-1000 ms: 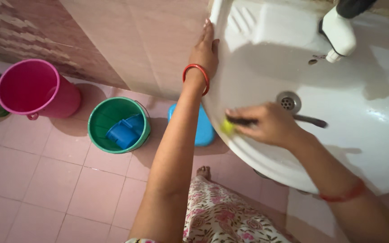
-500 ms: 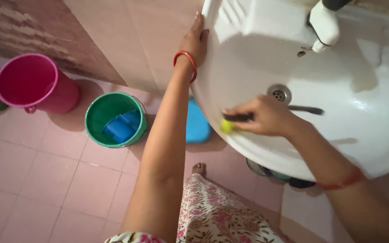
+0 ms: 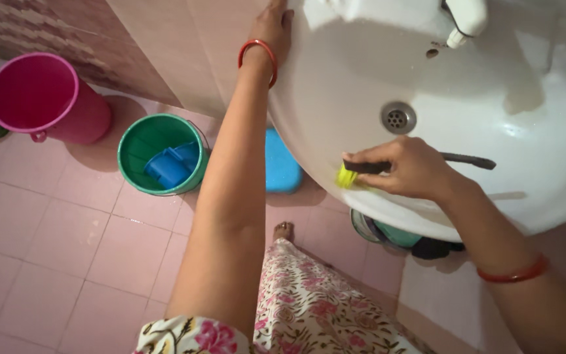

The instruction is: The person cleans a bathroom sink by scrubbing the ceramic surface, the faucet base, and the edges with a brush and sponge, then rinses the area with water from the faucet while washing their hands.

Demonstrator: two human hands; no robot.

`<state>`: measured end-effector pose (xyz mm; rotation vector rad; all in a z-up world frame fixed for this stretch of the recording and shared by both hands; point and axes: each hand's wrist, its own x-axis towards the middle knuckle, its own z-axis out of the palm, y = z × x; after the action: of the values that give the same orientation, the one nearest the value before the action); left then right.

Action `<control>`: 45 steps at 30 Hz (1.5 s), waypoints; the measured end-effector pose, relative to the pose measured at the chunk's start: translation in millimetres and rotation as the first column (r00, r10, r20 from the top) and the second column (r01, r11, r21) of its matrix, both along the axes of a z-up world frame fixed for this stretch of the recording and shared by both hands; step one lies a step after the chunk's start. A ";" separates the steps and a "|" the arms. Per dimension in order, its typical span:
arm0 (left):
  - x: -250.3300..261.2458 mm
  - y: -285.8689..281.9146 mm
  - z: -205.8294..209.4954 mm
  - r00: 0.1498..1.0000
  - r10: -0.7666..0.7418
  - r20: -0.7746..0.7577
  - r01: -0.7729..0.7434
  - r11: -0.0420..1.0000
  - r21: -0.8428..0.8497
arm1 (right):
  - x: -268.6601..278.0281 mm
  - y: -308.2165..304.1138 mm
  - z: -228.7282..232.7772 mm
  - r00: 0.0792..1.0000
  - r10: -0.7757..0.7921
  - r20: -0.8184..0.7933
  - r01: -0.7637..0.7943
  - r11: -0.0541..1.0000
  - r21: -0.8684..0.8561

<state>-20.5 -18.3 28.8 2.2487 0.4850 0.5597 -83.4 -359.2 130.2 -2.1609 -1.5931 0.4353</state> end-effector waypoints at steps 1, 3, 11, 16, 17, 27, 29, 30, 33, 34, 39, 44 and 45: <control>-3.5 -1.9 1.1 1.000 0.019 -0.009 -0.019 0.999 0.025 | -0.7 1.6 -0.2 1.000 0.002 0.016 -0.002 1.000 -0.004; -1.2 -5.8 5.6 0.999 0.040 -0.013 -0.039 0.996 0.078 | -5.0 10.6 0.4 0.997 -0.049 0.056 0.049 0.999 -0.006; 3.4 -3.5 -15.2 0.998 0.066 0.015 -0.067 0.988 0.140 | 5.7 22.1 -6.8 0.994 0.095 -0.049 -0.086 0.982 0.168; 7.3 -0.7 -19.7 0.996 0.085 0.023 -0.087 0.982 0.165 | 7.5 34.9 -5.5 0.998 -0.006 -0.057 0.007 1.000 0.010; 6.7 -1.0 -19.2 0.997 0.080 0.011 -0.081 0.985 0.153 | 5.9 45.4 -7.1 0.998 -0.055 -0.006 0.055 0.998 -0.017; -5.1 -10.0 -3.9 0.995 0.099 -0.031 -0.095 0.990 0.109 | 17.4 -3.7 8.4 0.978 0.023 -0.209 -0.071 0.972 -0.224; -2.7 -7.1 -5.5 0.995 0.101 -0.024 -0.098 0.988 0.118 | 15.7 1.1 6.4 0.990 0.041 -0.132 -0.066 0.979 -0.194; -0.6 -6.8 -5.8 0.995 0.101 -0.017 -0.098 0.988 0.121 | 13.2 15.9 -0.9 0.995 0.050 -0.089 -0.064 0.984 -0.164; -5.5 -6.8 -8.5 0.995 0.074 0.067 -0.082 0.989 0.126 | 12.2 29.3 -5.9 0.993 0.122 -0.009 -0.121 0.991 0.059; -8.1 -4.8 -7.7 0.995 0.072 0.066 -0.079 0.991 0.112 | 10.4 31.7 -7.7 0.989 0.151 0.008 -0.150 0.976 0.156; -3.5 0.2 -11.9 0.982 0.032 0.187 -0.045 0.997 0.066 | 16.6 -35.4 22.8 0.993 0.110 -0.045 -0.118 0.964 -0.238; -1.6 0.0 -11.9 0.997 0.065 0.050 -0.070 0.992 0.102 | 5.3 -23.0 23.6 0.996 0.049 0.070 -0.019 0.924 -0.381; -2.2 -1.0 -9.2 0.997 0.059 0.050 -0.064 0.992 0.106 | 2.3 -10.8 19.0 0.995 0.042 0.088 -0.006 0.927 -0.374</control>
<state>-22.7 -19.3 19.6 2.3230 0.5127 0.6828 -81.1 -370.0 149.2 -2.4747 -1.7007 0.7043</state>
